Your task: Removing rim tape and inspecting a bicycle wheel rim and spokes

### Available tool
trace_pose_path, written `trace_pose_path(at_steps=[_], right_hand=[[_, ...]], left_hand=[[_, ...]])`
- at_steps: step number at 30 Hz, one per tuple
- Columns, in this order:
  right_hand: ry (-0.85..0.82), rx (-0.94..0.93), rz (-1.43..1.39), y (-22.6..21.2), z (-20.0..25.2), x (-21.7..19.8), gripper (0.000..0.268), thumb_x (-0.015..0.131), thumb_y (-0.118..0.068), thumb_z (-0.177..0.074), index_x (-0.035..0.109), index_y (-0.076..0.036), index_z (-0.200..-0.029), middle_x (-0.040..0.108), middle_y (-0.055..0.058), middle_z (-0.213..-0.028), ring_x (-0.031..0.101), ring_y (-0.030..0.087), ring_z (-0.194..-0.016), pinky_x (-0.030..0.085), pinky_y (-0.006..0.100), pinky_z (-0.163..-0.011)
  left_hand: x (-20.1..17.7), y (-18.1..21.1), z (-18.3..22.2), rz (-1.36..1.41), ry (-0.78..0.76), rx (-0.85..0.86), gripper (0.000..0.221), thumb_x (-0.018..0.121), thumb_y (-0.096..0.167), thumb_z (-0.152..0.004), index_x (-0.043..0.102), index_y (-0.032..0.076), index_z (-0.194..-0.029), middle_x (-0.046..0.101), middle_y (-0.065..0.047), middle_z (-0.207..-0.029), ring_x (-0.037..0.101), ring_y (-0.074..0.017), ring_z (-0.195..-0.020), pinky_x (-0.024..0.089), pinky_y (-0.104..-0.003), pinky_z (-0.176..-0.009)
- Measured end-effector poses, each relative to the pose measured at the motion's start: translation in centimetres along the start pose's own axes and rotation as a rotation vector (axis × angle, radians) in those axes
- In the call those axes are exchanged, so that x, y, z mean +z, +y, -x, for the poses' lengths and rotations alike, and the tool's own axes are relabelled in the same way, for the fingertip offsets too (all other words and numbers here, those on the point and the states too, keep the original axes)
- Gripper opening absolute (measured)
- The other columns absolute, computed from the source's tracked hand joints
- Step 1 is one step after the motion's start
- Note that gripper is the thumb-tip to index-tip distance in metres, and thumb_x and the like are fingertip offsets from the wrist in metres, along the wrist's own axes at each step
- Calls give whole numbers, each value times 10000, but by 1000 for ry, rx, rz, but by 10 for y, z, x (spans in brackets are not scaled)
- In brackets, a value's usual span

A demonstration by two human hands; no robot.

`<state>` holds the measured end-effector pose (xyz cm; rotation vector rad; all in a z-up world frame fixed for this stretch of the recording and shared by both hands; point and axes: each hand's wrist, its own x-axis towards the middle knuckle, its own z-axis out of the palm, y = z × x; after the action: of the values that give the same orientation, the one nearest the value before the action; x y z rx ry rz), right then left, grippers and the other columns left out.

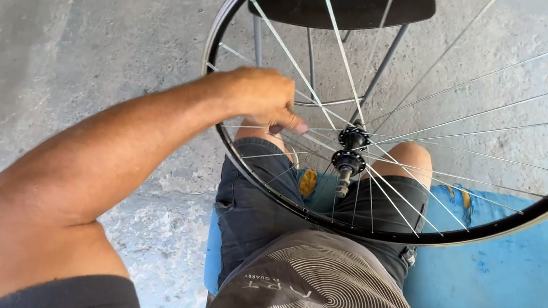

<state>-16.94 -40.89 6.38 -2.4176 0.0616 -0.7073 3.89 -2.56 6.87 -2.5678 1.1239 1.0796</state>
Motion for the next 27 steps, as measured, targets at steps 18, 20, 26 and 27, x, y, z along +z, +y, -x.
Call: trace_pose_path(at_steps=[18, 20, 26, 27], right_hand=[[29, 203, 275, -24, -17, -1, 287, 692, -339, -1305, 619, -70, -1241, 686, 75, -781, 712, 239, -655, 534, 392, -670], [41, 218, 271, -24, -19, 0, 297, 698, -353, -1277, 625, -73, -1212, 687, 66, -777, 700, 230, -637, 540, 397, -679], [22, 318, 165, -38, -24, -2, 263, 668, -375, -1190, 637, -118, -1141, 673, 32, -770, 676, 204, -584, 536, 362, -645], [20, 336, 140, -39, -24, -2, 277, 661, -389, -1180, 635, -118, -1132, 670, 34, -773, 675, 207, -575, 534, 354, -624]], left_hand=[[-66, -5, 46, 1042, 716, 321, 145, 818, 177, -974, 691, 185, -903, 697, 32, -794, 679, -50, -674, 640, -195, -641], [-58, 22, 17, 1156, 759, 391, 145, 816, 197, -954, 680, 175, -908, 692, 26, -765, 647, -65, -609, 567, -213, -561], [-15, 81, -61, 563, 1435, 677, 346, 605, 402, -1037, 723, 85, -964, 693, -52, -883, 629, -193, -795, 510, -344, -677], [-10, 88, -71, 457, 1467, 612, 456, 539, 473, -1052, 760, 77, -1003, 699, -82, -950, 636, -220, -877, 530, -364, -716]])
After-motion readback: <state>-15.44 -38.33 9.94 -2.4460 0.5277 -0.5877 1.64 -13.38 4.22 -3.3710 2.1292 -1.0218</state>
